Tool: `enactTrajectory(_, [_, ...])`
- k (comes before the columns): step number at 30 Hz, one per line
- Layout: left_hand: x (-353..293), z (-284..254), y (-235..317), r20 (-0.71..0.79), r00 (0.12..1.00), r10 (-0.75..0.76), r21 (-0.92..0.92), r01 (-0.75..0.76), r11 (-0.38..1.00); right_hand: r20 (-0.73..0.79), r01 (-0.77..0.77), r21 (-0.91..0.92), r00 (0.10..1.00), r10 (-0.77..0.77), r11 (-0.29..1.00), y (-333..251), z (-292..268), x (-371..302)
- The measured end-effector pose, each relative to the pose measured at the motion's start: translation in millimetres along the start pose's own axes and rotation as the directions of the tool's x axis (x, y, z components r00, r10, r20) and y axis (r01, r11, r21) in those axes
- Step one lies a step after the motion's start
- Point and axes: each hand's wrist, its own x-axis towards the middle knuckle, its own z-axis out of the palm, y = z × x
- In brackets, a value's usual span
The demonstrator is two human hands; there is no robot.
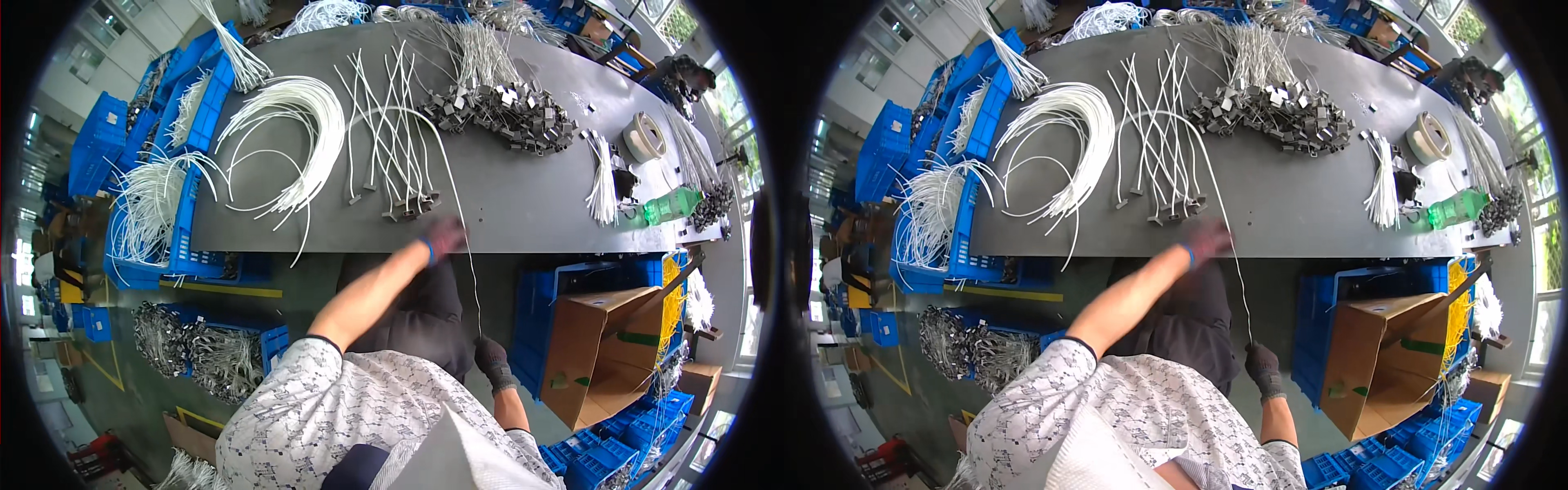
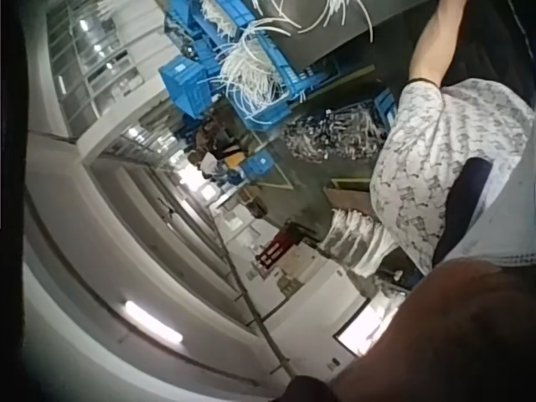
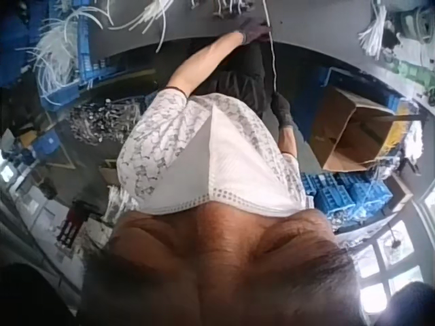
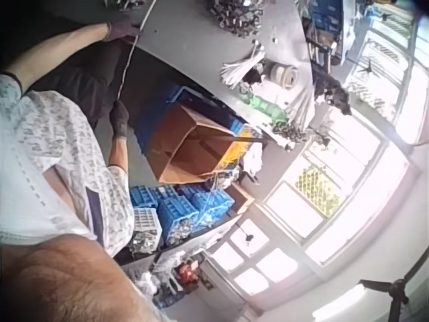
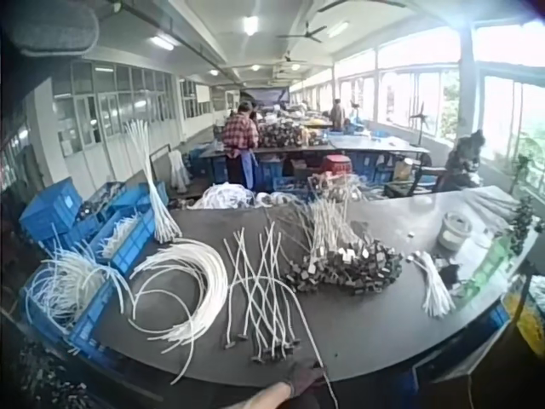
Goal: Sorting and bundling electrical wire harnesses at a manual assembly station.
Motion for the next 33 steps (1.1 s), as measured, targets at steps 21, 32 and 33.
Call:
enactTrajectory(21, [-54.8,-45.0,64.1,-0.060,0.996,-0.061,-0.428,0.029,0.903,-0.331,0.288,0.931,0.926,0.184,0.225,-191.3,-154.6,142.2])
enactTrajectory(32, [-45.1,-191.4,29.2,-0.399,0.895,-0.200,0.104,0.262,0.960,-0.815,0.285,0.106,0.573,-0.081,0.953,-182.2,-274.0,297.4])
enactTrajectory(33, [-69.0,-206.0,21.4,-0.480,0.854,-0.202,0.270,0.363,0.892,-0.870,0.255,-0.019,0.472,-0.141,0.967,-170.8,-287.1,318.8])
